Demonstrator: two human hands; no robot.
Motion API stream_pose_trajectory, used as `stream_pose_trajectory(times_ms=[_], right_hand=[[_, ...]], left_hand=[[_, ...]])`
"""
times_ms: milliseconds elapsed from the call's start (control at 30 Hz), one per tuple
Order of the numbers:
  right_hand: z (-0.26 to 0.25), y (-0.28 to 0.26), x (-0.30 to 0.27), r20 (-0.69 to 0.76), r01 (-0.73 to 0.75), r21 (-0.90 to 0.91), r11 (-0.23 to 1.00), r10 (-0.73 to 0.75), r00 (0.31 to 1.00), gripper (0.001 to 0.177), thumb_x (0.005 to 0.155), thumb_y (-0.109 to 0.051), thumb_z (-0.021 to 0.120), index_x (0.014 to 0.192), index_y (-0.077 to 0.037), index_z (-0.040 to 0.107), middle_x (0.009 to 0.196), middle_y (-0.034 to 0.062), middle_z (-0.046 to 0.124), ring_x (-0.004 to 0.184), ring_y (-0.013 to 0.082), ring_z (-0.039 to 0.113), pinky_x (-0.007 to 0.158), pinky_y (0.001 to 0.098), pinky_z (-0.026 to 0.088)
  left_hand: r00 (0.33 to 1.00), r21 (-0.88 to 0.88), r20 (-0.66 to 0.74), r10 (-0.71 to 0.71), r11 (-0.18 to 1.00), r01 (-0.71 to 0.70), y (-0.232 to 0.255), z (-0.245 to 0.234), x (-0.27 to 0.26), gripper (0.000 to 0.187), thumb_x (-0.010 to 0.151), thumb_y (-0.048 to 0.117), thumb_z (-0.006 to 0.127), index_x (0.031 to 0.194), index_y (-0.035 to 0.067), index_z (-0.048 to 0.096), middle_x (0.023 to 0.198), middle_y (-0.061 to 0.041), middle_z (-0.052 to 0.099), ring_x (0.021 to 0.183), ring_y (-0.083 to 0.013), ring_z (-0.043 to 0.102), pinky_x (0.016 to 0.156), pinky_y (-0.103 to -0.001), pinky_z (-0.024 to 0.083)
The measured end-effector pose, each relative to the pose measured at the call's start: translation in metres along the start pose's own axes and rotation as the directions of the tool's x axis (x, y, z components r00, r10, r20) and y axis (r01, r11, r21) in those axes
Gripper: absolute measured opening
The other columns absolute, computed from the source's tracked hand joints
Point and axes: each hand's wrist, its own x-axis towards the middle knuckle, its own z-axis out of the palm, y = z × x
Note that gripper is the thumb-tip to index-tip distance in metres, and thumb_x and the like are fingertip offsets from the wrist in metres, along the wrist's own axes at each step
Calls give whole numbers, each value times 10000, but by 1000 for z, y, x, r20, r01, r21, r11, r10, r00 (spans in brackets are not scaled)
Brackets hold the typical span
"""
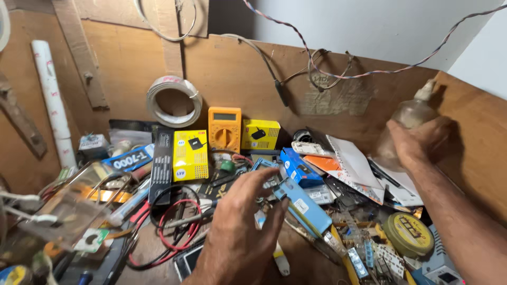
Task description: The person disassembles a small electronic device, removes the battery, and uses a brush to clean the internal circuit board. They then reassemble the device and place it on the workbench.
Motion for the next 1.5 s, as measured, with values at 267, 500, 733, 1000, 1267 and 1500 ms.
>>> stream_pose_trajectory(times_ms=[267, 500, 733, 1000, 1267, 1500], right_hand=[[-101, -39, -56, -217, 432, 194, 881, -391, 895, 842, 926, -417, 924, 1411, 70, 439, 1389, 266, 576, 1263, 394, 617, 1029, 558, 511], [-210, -129, -188, 326, 243, 747, 619, -660, 677, 606, 756, -328, 819, 1259, -52, 623, 1149, 131, 733, 992, 240, 745, 875, 368, 620], [-247, -147, -233, 595, 87, 663, 743, -594, 542, 793, 726, -467, 802, 1329, -24, 540, 1149, 163, 729, 1074, 230, 709, 923, 391, 568], [-270, -158, -210, 239, 604, 573, 554, -818, 523, 562, 892, -518, 684, 1156, -23, 644, 846, 69, 757, 728, 135, 691, 656, 296, 566], [-276, -167, -212, 518, 619, 336, 710, -688, 508, 437, 872, -492, 712, 895, -56, 713, 630, 96, 738, 527, 160, 709, 492, 364, 552], [-274, -160, -215, 670, 619, 249, 745, -594, 445, 406, 910, -480, 675, 1014, -88, 686, 753, 103, 772, 604, 194, 758, 554, 368, 608]], left_hand=[[996, -63, -33, -85, 995, 83, 24, -6, -17, 461, 858, 146, 735, 1295, 49, 622, 1168, -112, 720, 989, -225, 743, 789, -358, 616], [954, 115, -65, 293, 952, -284, 56, -8, -11, 991, 712, 242, 922, 1473, -62, 364, 1324, -298, 574, 1214, -423, 601, 982, -444, 509], [994, -32, -11, 108, 994, -108, 77, -15, -18, 976, 717, 330, 884, 1472, -7, 367, 1263, -210, 624, 1181, -339, 656, 980, -421, 555], [962, 76, -74, 264, 963, -259, 56, -1, -22, 820, 642, 74, 788, 1377, -21, 438, 1179, -233, 610, 1139, -411, 621, 973, -469, 519], [978, -53, 34, 207, 977, -206, 45, 16, -37, 835, 661, 78, 754, 1415, -24, 411, 1156, -230, 618, 1108, -411, 638, 955, -461, 538], [989, -86, 60, 132, 988, -127, 46, 30, -52, 902, 726, 345, 895, 1406, -3, 416, 1209, -228, 613, 1123, -371, 655, 901, -449, 559]])
